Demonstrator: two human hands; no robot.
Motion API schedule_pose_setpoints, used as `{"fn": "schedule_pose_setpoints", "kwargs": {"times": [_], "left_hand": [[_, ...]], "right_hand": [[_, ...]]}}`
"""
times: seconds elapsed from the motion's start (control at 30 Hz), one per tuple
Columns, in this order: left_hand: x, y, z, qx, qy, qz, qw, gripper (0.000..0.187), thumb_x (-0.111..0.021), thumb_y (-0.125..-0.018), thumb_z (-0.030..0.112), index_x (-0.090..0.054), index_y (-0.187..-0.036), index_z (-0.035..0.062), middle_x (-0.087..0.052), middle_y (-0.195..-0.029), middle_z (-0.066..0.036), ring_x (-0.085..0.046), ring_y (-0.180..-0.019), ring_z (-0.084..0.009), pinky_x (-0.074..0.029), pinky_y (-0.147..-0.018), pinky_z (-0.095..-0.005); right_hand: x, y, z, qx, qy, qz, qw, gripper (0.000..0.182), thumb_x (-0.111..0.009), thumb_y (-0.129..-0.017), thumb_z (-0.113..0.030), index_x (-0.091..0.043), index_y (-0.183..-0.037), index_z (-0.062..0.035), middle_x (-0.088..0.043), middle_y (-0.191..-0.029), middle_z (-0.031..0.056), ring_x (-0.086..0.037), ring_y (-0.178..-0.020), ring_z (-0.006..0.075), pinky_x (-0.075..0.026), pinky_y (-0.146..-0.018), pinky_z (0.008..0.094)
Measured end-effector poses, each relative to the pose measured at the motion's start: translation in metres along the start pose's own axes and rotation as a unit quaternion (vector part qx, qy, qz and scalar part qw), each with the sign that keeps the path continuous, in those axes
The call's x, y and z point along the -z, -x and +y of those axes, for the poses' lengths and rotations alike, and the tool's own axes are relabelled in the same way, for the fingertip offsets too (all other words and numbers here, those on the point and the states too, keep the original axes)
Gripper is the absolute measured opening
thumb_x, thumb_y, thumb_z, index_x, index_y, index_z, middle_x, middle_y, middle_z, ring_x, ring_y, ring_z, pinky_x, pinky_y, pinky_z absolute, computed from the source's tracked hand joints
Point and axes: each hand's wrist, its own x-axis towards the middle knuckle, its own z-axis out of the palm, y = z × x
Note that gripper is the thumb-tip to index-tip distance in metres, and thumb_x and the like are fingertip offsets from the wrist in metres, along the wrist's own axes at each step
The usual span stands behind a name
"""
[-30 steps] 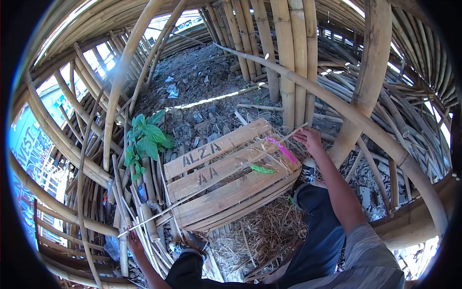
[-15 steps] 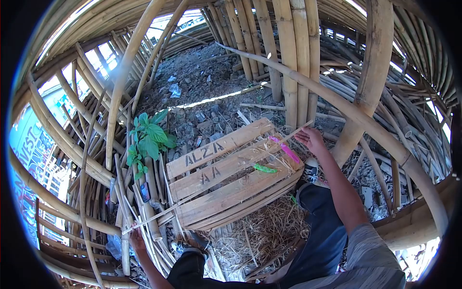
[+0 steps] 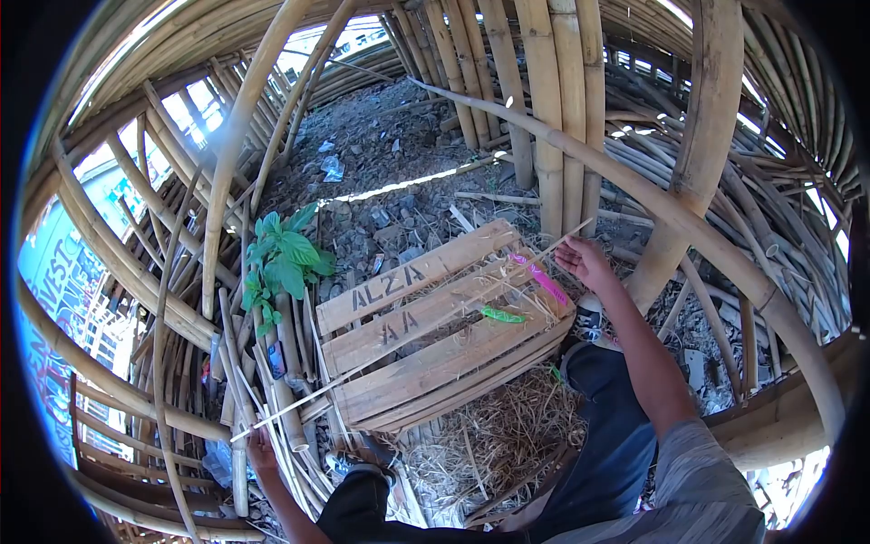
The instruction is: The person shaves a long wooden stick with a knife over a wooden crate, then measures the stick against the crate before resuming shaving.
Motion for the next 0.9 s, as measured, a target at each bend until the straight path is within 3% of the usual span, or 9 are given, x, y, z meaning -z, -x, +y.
{"fn": "schedule_pose_setpoints", "kwargs": {"times": [0.17,0.37,0.47,0.57,0.7,0.9], "left_hand": [[0.0,0.002,-0.004,-0.002,-0.032,0.03,0.999,0.015,-0.056,-0.087,0.011,-0.052,-0.098,0.0004,-0.06,-0.087,-0.008,-0.062,-0.077,-0.0149,-0.057,-0.068,-0.0247],[0.003,0.0,-0.003,0.01,0.011,0.008,1.0,0.017,-0.053,-0.089,0.011,-0.052,-0.101,-0.001,-0.061,-0.09,-0.01,-0.062,-0.079,-0.0159,-0.057,-0.066,-0.0239],[-0.004,0.002,-0.003,0.008,0.023,0.064,0.998,0.019,-0.052,-0.089,0.011,-0.052,-0.103,-0.0025,-0.061,-0.095,-0.013,-0.063,-0.082,-0.0173,-0.057,-0.067,-0.024],[0.008,-0.002,-0.006,-0.019,0.018,0.021,0.999,0.021,-0.052,-0.089,0.011,-0.051,-0.103,-0.0047,-0.06,-0.098,-0.014,-0.062,-0.085,-0.0182,-0.056,-0.072,-0.0235],[0.0,0.005,-0.005,-0.048,0.04,-0.002,0.998,0.016,-0.052,-0.089,0.011,-0.051,-0.1,-0.0002,-0.058,-0.101,-0.013,-0.058,-0.095,-0.0203,-0.051,-0.087,-0.0291],[-0.019,0.011,-0.002,-0.053,0.051,0.028,0.997,0.015,-0.053,-0.089,0.012,-0.052,-0.098,0.0011,-0.059,-0.093,-0.009,-0.06,-0.086,-0.0173,-0.054,-0.08,-0.0273]], "right_hand": [[0.0,0.001,-0.002,-0.003,-0.004,0.009,1.0,0.017,-0.063,-0.082,-0.021,-0.057,-0.091,-0.008,-0.062,-0.084,0.0045,-0.062,-0.08,0.0176,-0.053,-0.075,0.034],[0.002,-0.001,0.0,0.003,0.009,0.013,1.0,0.018,-0.064,-0.082,-0.021,-0.055,-0.092,-0.0085,-0.061,-0.084,0.0038,-0.062,-0.079,0.0177,-0.053,-0.072,0.0328],[0.001,0.0,0.0,0.0,0.024,0.014,1.0,0.017,-0.062,-0.083,-0.021,-0.055,-0.093,-0.0084,-0.061,-0.085,0.0039,-0.062,-0.079,0.0176,-0.052,-0.072,0.0332],[0.001,-0.001,0.002,-0.004,0.033,0.008,0.999,0.017,-0.061,-0.084,-0.021,-0.055,-0.094,-0.0082,-0.061,-0.086,0.0038,-0.062,-0.079,0.0176,-0.052,-0.073,0.0333],[-0.001,-0.002,0.006,-0.008,0.029,-0.01,0.999,0.015,-0.06,-0.085,-0.02,-0.055,-0.094,-0.0089,-0.061,-0.087,0.0034,-0.062,-0.079,0.0171,-0.052,-0.072,0.032],[-0.01,0.003,0.007,-0.009,0.057,-0.041,0.997,0.013,-0.06,-0.085,-0.019,-0.055,-0.094,-0.0104,-0.061,-0.086,0.0028,-0.062,-0.08,0.0156,-0.051,-0.07,0.0292]]}}
